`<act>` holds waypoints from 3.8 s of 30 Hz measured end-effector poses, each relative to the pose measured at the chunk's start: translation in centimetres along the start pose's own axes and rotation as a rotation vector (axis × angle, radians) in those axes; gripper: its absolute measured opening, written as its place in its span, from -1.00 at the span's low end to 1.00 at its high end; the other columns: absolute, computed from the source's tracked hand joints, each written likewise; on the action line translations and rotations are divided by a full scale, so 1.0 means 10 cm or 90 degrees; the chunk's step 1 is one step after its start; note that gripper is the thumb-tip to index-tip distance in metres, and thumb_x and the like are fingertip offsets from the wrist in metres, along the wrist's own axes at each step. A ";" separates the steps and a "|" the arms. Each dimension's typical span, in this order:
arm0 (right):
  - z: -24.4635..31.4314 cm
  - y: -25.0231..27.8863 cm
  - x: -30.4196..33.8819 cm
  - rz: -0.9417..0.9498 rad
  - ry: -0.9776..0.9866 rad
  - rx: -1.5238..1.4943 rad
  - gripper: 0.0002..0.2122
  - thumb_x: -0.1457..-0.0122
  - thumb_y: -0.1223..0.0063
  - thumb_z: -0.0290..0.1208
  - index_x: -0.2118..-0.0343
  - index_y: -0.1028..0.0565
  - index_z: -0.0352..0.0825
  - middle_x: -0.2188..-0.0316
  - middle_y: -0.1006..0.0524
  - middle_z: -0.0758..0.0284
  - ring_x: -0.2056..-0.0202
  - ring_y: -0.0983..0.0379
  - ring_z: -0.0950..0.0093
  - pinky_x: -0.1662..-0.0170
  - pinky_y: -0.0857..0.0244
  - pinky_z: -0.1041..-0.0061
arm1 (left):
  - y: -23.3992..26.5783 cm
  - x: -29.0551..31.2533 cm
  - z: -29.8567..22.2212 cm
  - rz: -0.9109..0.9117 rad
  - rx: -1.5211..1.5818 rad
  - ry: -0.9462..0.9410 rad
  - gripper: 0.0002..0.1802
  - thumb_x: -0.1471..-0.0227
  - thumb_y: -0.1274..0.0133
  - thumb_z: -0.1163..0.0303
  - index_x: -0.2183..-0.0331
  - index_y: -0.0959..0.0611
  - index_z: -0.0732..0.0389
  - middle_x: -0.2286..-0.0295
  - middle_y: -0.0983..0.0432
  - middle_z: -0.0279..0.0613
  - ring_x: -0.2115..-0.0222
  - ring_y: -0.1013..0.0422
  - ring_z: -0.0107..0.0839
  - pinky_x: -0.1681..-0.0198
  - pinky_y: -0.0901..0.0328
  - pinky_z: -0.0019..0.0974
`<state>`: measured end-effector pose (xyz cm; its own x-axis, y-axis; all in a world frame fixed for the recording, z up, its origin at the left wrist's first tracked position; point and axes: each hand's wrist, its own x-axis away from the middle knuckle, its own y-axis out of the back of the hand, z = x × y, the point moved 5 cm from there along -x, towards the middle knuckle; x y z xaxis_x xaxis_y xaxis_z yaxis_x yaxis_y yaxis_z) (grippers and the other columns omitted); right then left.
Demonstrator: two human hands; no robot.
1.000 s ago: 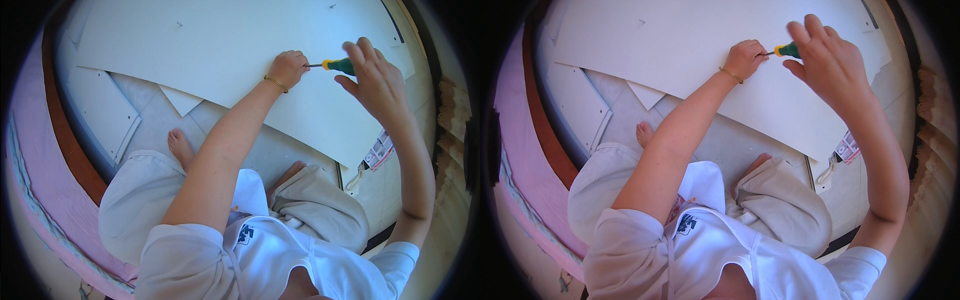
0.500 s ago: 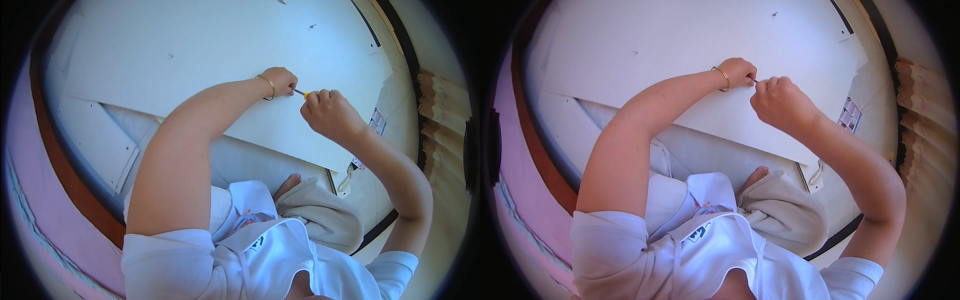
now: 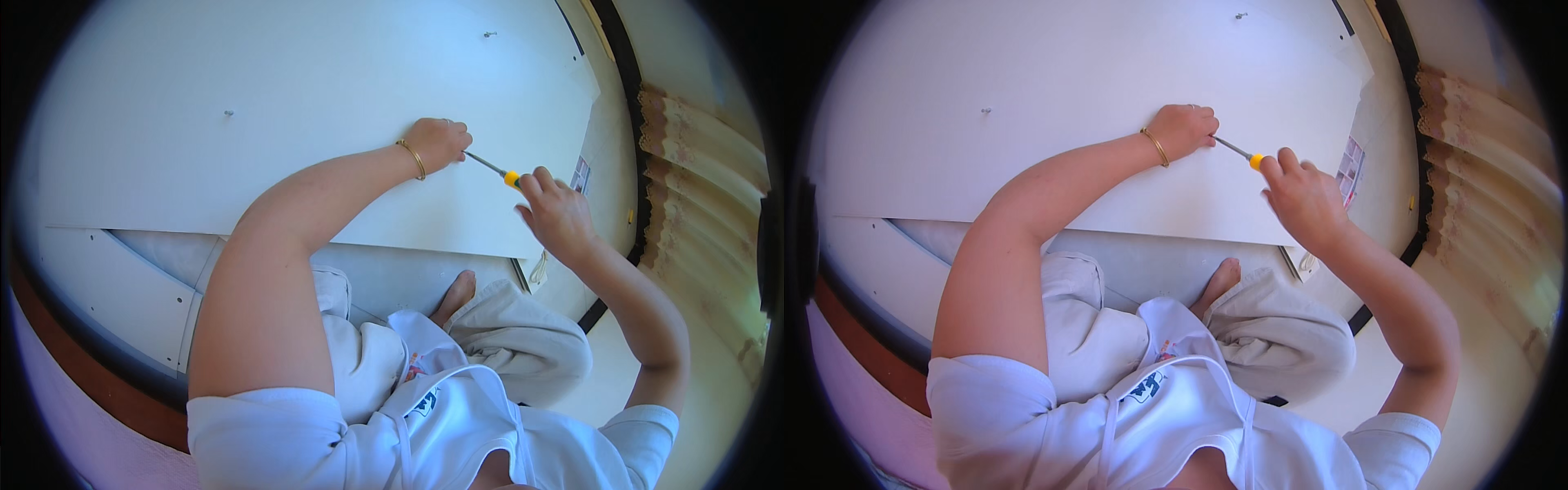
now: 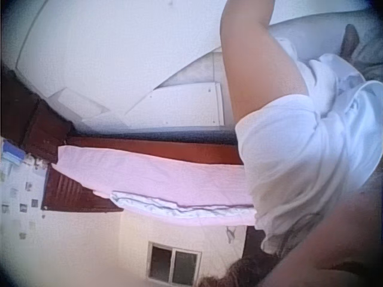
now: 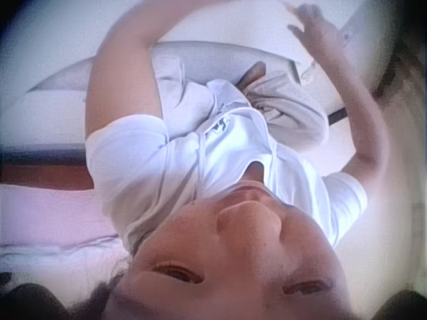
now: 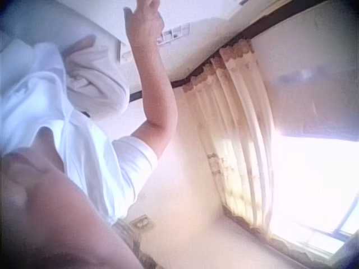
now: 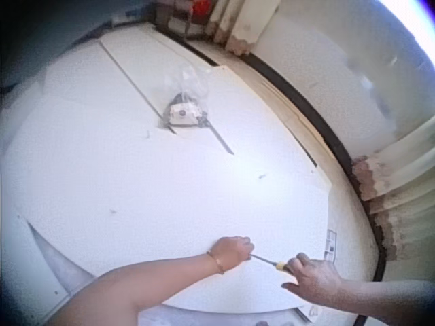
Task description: The person reads an instruction manual for a wardrobe and then uses a screwdriver by hand to drive screws into pre-drilled holes in a white wooden panel.
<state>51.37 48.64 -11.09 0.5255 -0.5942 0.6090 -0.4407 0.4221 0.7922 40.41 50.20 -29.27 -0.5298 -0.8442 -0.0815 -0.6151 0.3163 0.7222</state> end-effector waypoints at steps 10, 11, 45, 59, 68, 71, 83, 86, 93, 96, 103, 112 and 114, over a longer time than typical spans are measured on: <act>0.03 0.02 -0.14 -0.031 0.009 0.070 -0.81 -0.02 -0.19 -0.41 0.33 -0.46 -0.32 0.44 -0.49 0.32 0.54 -0.39 0.52 0.57 -0.25 0.64 | -0.05 -0.01 0.02 0.054 -0.030 0.020 -0.82 0.02 -0.16 0.24 0.50 -0.55 0.10 0.45 -0.47 -0.36 0.38 -0.46 -0.35 0.33 -0.38 -0.27; -0.10 0.03 -0.16 -0.007 -0.158 -0.136 -0.81 -0.04 -0.19 -0.40 0.32 -0.46 -0.33 0.43 -0.51 0.29 0.57 -0.38 0.52 0.56 -0.26 0.61 | -0.03 -0.02 0.00 0.022 -0.014 -0.007 -0.82 0.02 -0.16 0.24 0.50 -0.55 0.10 0.45 -0.47 -0.36 0.37 -0.46 -0.35 0.33 -0.38 -0.27; 0.14 0.23 -0.08 -0.020 0.200 0.258 -0.62 0.03 -0.14 -0.51 0.09 -0.39 -0.31 0.23 -0.49 0.28 0.27 -0.49 0.47 0.45 -0.38 0.58 | -0.01 0.00 -0.02 -0.098 -0.042 -0.109 -0.77 0.05 -0.16 0.15 0.52 -0.53 0.07 0.50 -0.45 -0.38 0.44 -0.47 -0.37 0.41 -0.38 -0.30; -0.19 -0.05 -0.15 0.093 -0.456 -0.701 -0.78 -0.12 -0.15 -0.42 0.20 -0.50 -0.42 0.43 -0.55 0.29 0.52 -0.35 0.57 0.39 -0.33 0.53 | -0.07 0.01 -0.01 -0.044 0.012 -0.061 -0.82 0.02 -0.14 0.23 0.50 -0.57 0.10 0.47 -0.46 -0.33 0.40 -0.47 -0.34 0.35 -0.38 -0.26; 0.29 0.13 -0.09 -0.136 0.280 0.388 -0.74 0.12 -0.19 -0.44 0.31 -0.46 -0.32 0.44 -0.44 0.39 0.50 -0.40 0.54 0.51 -0.33 0.56 | 0.02 -0.03 0.02 0.012 0.036 -0.032 -0.84 -0.02 -0.12 0.25 0.48 -0.60 0.10 0.45 -0.49 -0.35 0.40 -0.46 -0.32 0.34 -0.37 -0.23; 0.34 0.10 -0.09 -0.138 0.280 0.377 -0.77 0.10 -0.17 -0.45 0.33 -0.46 -0.33 0.48 -0.43 0.40 0.50 -0.42 0.53 0.51 -0.34 0.56 | 0.00 -0.01 0.02 0.011 0.056 -0.018 -0.84 -0.03 -0.11 0.25 0.48 -0.61 0.10 0.45 -0.49 -0.35 0.39 -0.46 -0.31 0.33 -0.37 -0.22; -0.08 0.26 -0.37 0.026 -0.167 -0.151 -0.69 0.03 -0.16 -0.55 0.17 -0.44 -0.33 0.37 -0.49 0.22 0.34 -0.47 0.32 0.30 -0.38 0.40 | 0.06 -0.09 0.00 0.078 0.042 -0.020 -0.84 -0.05 -0.09 0.25 0.46 -0.62 0.11 0.42 -0.52 -0.31 0.35 -0.48 -0.28 0.29 -0.37 -0.19; 0.21 0.31 -0.27 -0.082 0.214 0.157 -0.73 0.06 -0.13 -0.56 0.22 -0.46 -0.31 0.45 -0.39 0.33 0.37 -0.44 0.39 0.40 -0.38 0.50 | 0.04 -0.07 0.01 0.064 0.038 -0.032 -0.84 -0.04 -0.09 0.25 0.48 -0.61 0.11 0.43 -0.51 -0.33 0.37 -0.47 -0.29 0.31 -0.36 -0.19; 0.33 0.12 -0.09 -0.062 0.263 0.375 -0.79 0.01 -0.15 -0.45 0.29 -0.50 -0.35 0.38 -0.44 0.38 0.50 -0.38 0.57 0.47 -0.36 0.66 | 0.00 -0.04 0.06 0.008 0.074 -0.064 -0.86 0.01 -0.13 0.25 0.46 -0.61 0.09 0.46 -0.48 -0.36 0.41 -0.46 -0.31 0.34 -0.36 -0.21; 0.15 0.18 -0.20 -0.049 -0.004 0.035 -0.84 -0.01 -0.16 -0.44 0.35 -0.51 -0.38 0.43 -0.52 0.30 0.49 -0.45 0.50 0.54 -0.30 0.61 | 0.03 0.01 0.05 -0.045 0.107 -0.068 -0.86 0.03 -0.16 0.27 0.44 -0.59 0.10 0.44 -0.46 -0.34 0.42 -0.45 -0.33 0.36 -0.37 -0.24; -0.34 0.12 -0.27 0.087 -0.429 -0.545 -0.76 0.01 -0.12 -0.56 0.23 -0.48 -0.41 0.38 -0.51 0.28 0.43 -0.43 0.46 0.34 -0.34 0.47 | -0.03 -0.02 0.05 -0.009 0.012 -0.063 -0.81 0.03 -0.17 0.28 0.49 -0.52 0.14 0.46 -0.41 -0.30 0.47 -0.45 -0.31 0.40 -0.37 -0.25; 0.20 0.09 -0.01 -0.144 0.284 0.365 -0.80 0.07 -0.14 -0.50 0.33 -0.47 -0.33 0.36 -0.41 0.32 0.47 -0.39 0.51 0.52 -0.32 0.61 | -0.02 0.00 0.06 -0.034 0.020 -0.074 -0.83 0.02 -0.15 0.30 0.50 -0.51 0.14 0.46 -0.41 -0.29 0.48 -0.45 -0.30 0.42 -0.36 -0.24; 0.28 0.08 0.01 -0.166 0.298 0.401 -0.80 0.07 -0.15 -0.45 0.35 -0.47 -0.33 0.42 -0.41 0.35 0.51 -0.36 0.55 0.59 -0.27 0.66 | 0.02 0.02 0.04 -0.091 0.034 -0.109 -0.82 0.02 -0.15 0.30 0.50 -0.51 0.15 0.47 -0.41 -0.30 0.49 -0.45 -0.30 0.42 -0.36 -0.24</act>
<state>49.08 47.02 -10.48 0.8546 -0.2140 0.4731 -0.5151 -0.2346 0.8244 39.97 50.26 -29.40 -0.5233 -0.7980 -0.2991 -0.7192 0.2252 0.6573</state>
